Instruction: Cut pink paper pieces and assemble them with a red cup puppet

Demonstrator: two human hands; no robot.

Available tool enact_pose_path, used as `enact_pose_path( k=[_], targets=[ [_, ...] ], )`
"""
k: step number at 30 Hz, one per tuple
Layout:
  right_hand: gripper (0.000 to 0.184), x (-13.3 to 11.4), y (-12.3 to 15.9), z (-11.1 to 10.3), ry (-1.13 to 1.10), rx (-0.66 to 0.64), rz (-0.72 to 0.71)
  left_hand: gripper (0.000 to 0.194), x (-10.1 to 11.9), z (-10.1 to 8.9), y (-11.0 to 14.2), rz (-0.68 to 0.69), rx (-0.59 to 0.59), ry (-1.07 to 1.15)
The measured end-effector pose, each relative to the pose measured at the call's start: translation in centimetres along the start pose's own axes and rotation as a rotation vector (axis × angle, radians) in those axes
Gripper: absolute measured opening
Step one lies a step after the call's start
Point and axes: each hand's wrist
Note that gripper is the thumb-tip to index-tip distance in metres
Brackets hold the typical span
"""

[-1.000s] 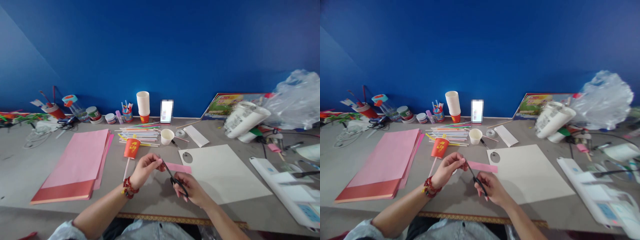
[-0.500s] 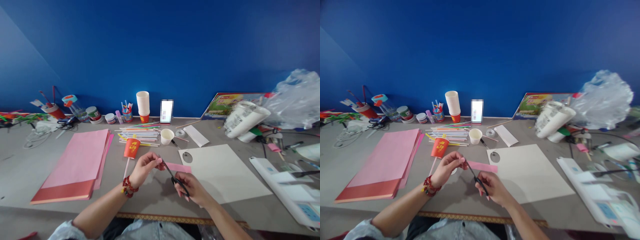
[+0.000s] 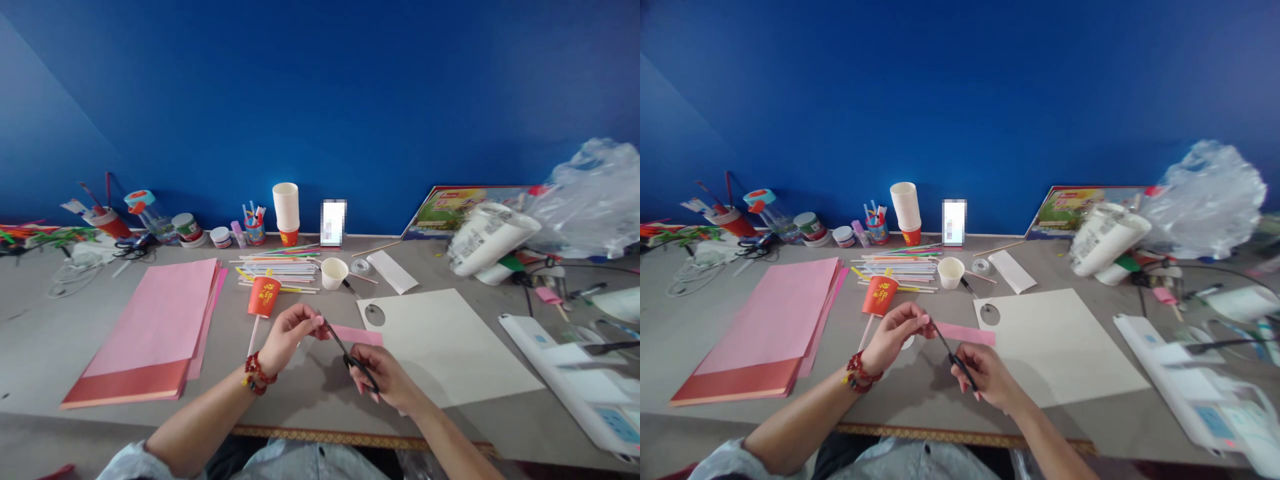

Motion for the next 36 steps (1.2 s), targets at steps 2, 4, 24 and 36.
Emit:
enact_pose_path(
  k=[2, 4, 24, 36],
  targets=[
    [0.05, -0.12, 0.02, 0.01, 0.002, 0.002, 0.002, 0.023, 0.0, -0.06, 0.0, 0.003, 0.0, -0.002],
    [0.049, -0.19, 0.03, -0.01, 0.009, 0.009, 0.014, 0.023, 0.02, -0.11, -0.03, 0.006, -0.005, -0.008],
    [0.044, -0.39, 0.09, 0.1, -0.001, -0.026, 0.007, 0.03, 0.46, 0.29, -0.09, -0.002, 0.014, -0.03],
    [0.042, -0.34, 0.04, 0.09, 0.004, -0.02, 0.02, 0.029, 0.23, 0.17, -0.05, 0.003, -0.009, -0.026]
  ],
)
Point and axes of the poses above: each hand's wrist, its own y-axis away from the middle knuckle, its own z-axis out of the palm, x = y × z, and after that the axes turned 6 degrees about z, right-handed
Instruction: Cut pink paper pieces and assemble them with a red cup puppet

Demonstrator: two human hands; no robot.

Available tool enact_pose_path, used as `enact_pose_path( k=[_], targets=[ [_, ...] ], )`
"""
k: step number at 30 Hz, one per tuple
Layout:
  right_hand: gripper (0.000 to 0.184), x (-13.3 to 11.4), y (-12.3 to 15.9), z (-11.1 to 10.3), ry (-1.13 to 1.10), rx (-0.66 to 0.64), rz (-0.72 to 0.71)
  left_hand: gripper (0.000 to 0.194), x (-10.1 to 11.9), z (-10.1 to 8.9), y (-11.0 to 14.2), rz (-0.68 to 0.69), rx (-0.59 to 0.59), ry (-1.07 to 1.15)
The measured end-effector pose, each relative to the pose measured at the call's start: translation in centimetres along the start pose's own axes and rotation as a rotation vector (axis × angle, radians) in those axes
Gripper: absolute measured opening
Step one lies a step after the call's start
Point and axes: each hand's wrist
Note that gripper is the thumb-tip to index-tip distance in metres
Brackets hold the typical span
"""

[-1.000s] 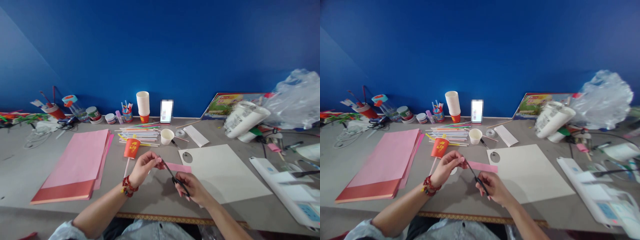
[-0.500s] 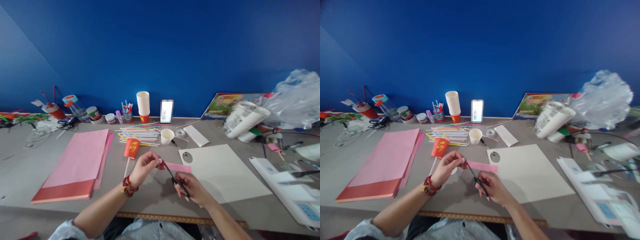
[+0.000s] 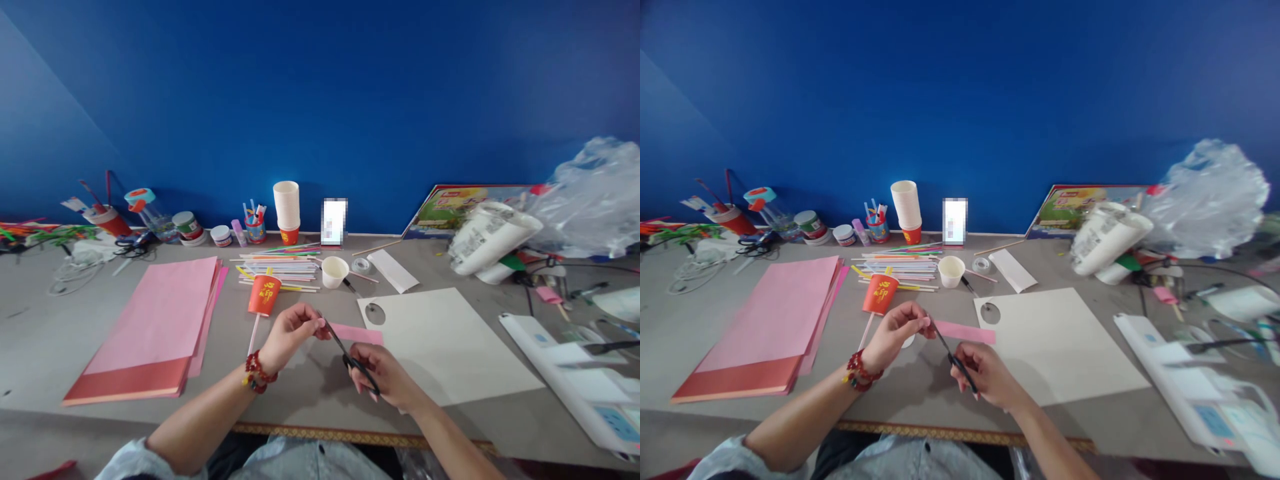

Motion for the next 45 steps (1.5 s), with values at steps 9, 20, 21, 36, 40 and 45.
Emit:
enact_pose_path(
  k=[9, 20, 21, 36, 40, 45],
  targets=[
    [0.047, 0.01, 0.02, -0.04, -0.006, 0.001, 0.001, 0.027, -0.08, -0.09, 0.0, -0.003, -0.007, -0.002],
    [0.049, -0.14, 0.06, 0.07, -0.017, -0.016, -0.011, 0.022, -0.18, -0.24, -0.04, 0.013, -0.023, -0.006],
    [0.048, -0.11, 0.06, 0.05, -0.014, -0.016, -0.01, 0.023, -0.17, -0.24, -0.02, 0.014, -0.023, -0.006],
    [0.053, 0.16, 0.02, -0.26, 0.009, -0.019, -0.016, 0.026, -0.08, -0.2, -0.08, -0.001, -0.008, 0.0],
    [0.05, 0.32, -0.06, -0.34, 0.018, -0.008, -0.015, 0.026, 0.0, -0.16, -0.11, 0.002, 0.003, 0.0],
    [0.047, 0.58, -0.18, -0.39, 0.015, -0.001, -0.016, 0.026, 0.05, -0.1, -0.13, 0.001, 0.011, 0.01]
  ],
)
Point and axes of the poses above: each hand's wrist, its own y-axis away from the middle knuckle, its own z-axis out of the palm, x = y × z, and after that the axes turned 6 degrees about z, right-handed
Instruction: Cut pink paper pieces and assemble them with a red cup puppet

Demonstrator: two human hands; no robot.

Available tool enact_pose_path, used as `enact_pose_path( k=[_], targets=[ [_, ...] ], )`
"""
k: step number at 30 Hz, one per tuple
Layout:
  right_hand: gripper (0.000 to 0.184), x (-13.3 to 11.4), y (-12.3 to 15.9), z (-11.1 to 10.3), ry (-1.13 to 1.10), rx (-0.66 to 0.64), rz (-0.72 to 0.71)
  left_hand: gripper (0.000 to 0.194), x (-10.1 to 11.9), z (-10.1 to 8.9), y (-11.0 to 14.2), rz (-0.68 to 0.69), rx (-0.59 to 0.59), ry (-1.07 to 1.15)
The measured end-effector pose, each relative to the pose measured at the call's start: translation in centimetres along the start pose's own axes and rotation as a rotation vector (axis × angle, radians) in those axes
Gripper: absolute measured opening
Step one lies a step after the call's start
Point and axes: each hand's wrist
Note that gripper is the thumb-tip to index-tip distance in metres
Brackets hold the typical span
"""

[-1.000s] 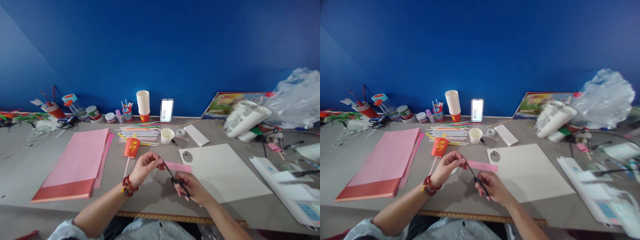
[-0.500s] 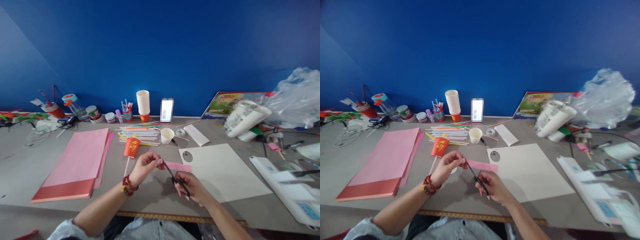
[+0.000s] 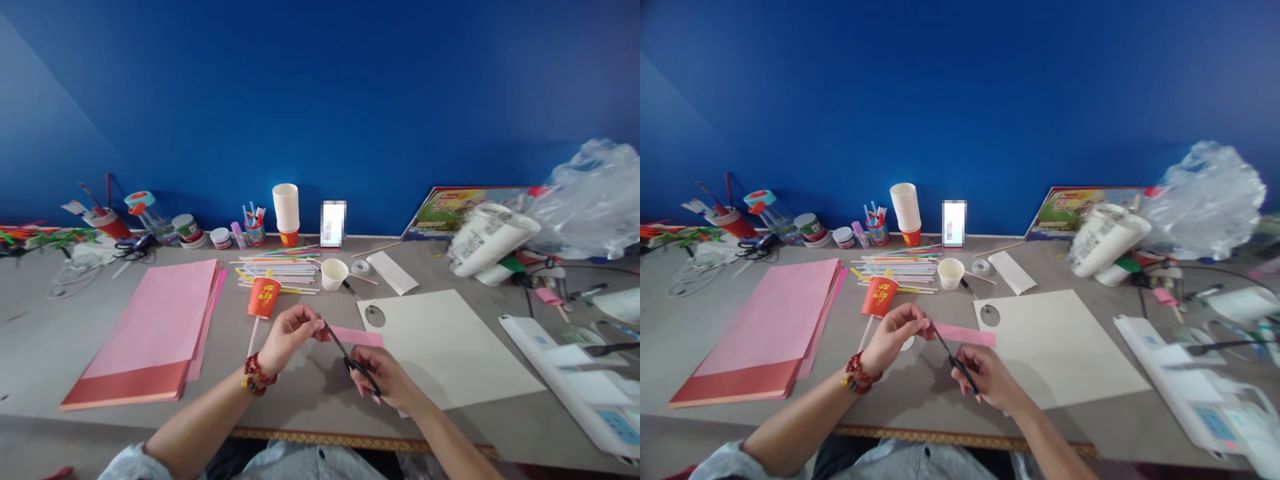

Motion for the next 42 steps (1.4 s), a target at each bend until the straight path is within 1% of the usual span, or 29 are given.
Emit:
enact_pose_path(
  k=[4, 12, 18, 21, 25, 28, 30, 33, 36, 40, 42],
  targets=[
    [0.044, 0.1, 0.0, 0.0, 0.003, 0.008, 0.008, 0.026, 0.0, 0.0, 0.0, 0.001, 0.005, 0.003],
    [0.031, -0.3, 0.1, 0.0, 0.03, 0.031, 0.037, 0.022, -0.7, -0.3, 0.0, 0.023, -0.002, 0.005],
    [0.037, -0.3, 0.0, -0.2, 0.015, 0.071, 0.024, 0.024, -0.3, -0.2, -0.1, 0.025, -0.006, -0.012],
    [0.037, -0.5, -0.3, -0.2, -0.057, 0.099, -0.022, 0.026, -0.2, -0.2, -0.1, 0.005, 0.003, -0.05],
    [0.034, -2.1, -1.0, 0.6, -0.161, 0.157, -0.158, 0.027, -0.6, -0.2, -0.1, -0.003, -0.047, -0.166],
    [0.034, -3.8, -1.8, 1.5, -0.192, 0.232, -0.185, 0.026, -0.9, -0.3, 0.0, 0.017, -0.108, -0.274],
    [0.033, -4.6, -2.3, 1.9, -0.18, 0.273, -0.191, 0.025, -0.8, -0.3, 0.1, 0.023, -0.143, -0.329],
    [0.033, -4.8, -2.8, 2.3, -0.144, 0.298, -0.175, 0.026, -0.5, -0.2, 0.3, 0.029, -0.166, -0.369],
    [0.035, -4.4, -3.0, 2.4, -0.182, 0.334, -0.184, 0.031, -0.6, 0.0, 0.5, 0.037, -0.164, -0.334],
    [0.035, -4.2, -3.0, 2.8, -0.251, 0.413, -0.222, 0.028, -1.3, 0.3, 0.8, 0.058, -0.132, -0.301],
    [0.036, -4.3, -2.9, 3.0, -0.259, 0.418, -0.221, 0.028, -1.5, 0.4, 0.9, 0.074, -0.095, -0.302]
  ],
)
Point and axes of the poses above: each hand's wrist, its own y-axis away from the middle knuckle, its own z-axis out of the palm, x = y × z, and after that the axes turned 6 degrees about z, right-handed
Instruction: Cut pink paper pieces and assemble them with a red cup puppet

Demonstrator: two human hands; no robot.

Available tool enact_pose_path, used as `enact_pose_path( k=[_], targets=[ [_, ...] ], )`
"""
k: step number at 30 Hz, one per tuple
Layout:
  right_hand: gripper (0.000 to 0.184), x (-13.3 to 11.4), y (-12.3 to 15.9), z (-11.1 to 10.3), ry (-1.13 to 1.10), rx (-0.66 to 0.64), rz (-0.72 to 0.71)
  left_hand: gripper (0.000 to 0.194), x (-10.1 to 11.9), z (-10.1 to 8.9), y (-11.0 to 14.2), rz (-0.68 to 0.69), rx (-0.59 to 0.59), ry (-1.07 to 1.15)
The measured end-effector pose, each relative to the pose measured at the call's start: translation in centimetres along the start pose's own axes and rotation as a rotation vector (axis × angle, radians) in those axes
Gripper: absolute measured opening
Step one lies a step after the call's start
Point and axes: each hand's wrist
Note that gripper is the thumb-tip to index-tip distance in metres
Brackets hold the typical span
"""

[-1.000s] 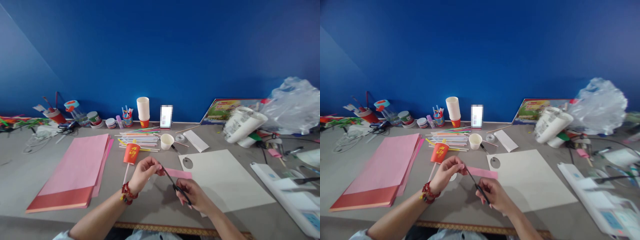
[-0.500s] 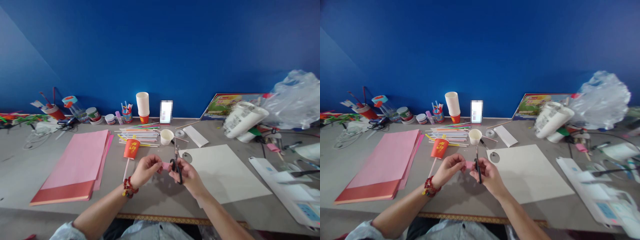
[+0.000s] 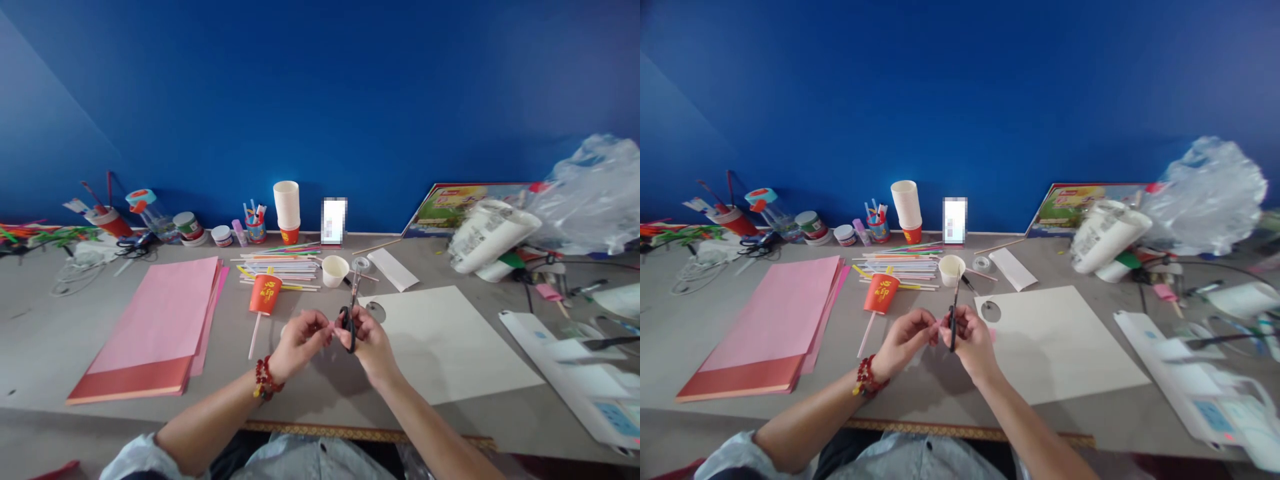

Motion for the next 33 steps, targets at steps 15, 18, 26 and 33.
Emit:
enact_pose_path(
  k=[15, 18, 26, 33],
  targets=[
    [0.055, 0.9, 2.3, -4.1, 0.161, -0.497, 0.301, 0.033, 1.3, -1.4, -0.6, -0.048, -0.053, 0.145],
    [0.057, 0.8, 2.2, -4.2, 0.185, -0.494, 0.316, 0.034, 1.4, -1.5, -0.6, -0.056, -0.065, 0.148],
    [0.057, 1.0, 1.8, -4.3, 0.241, -0.49, 0.301, 0.032, 1.5, -1.6, -0.6, -0.06, -0.075, 0.16],
    [0.058, 1.2, 1.7, -4.4, 0.249, -0.494, 0.298, 0.032, 1.5, -1.7, -0.6, -0.071, -0.069, 0.164]
  ],
)
Point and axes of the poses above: each hand's wrist, its own y-axis away from the middle knuckle, its own z-axis out of the palm, x = y × z, and after that the axes turned 6 degrees about z, right-handed
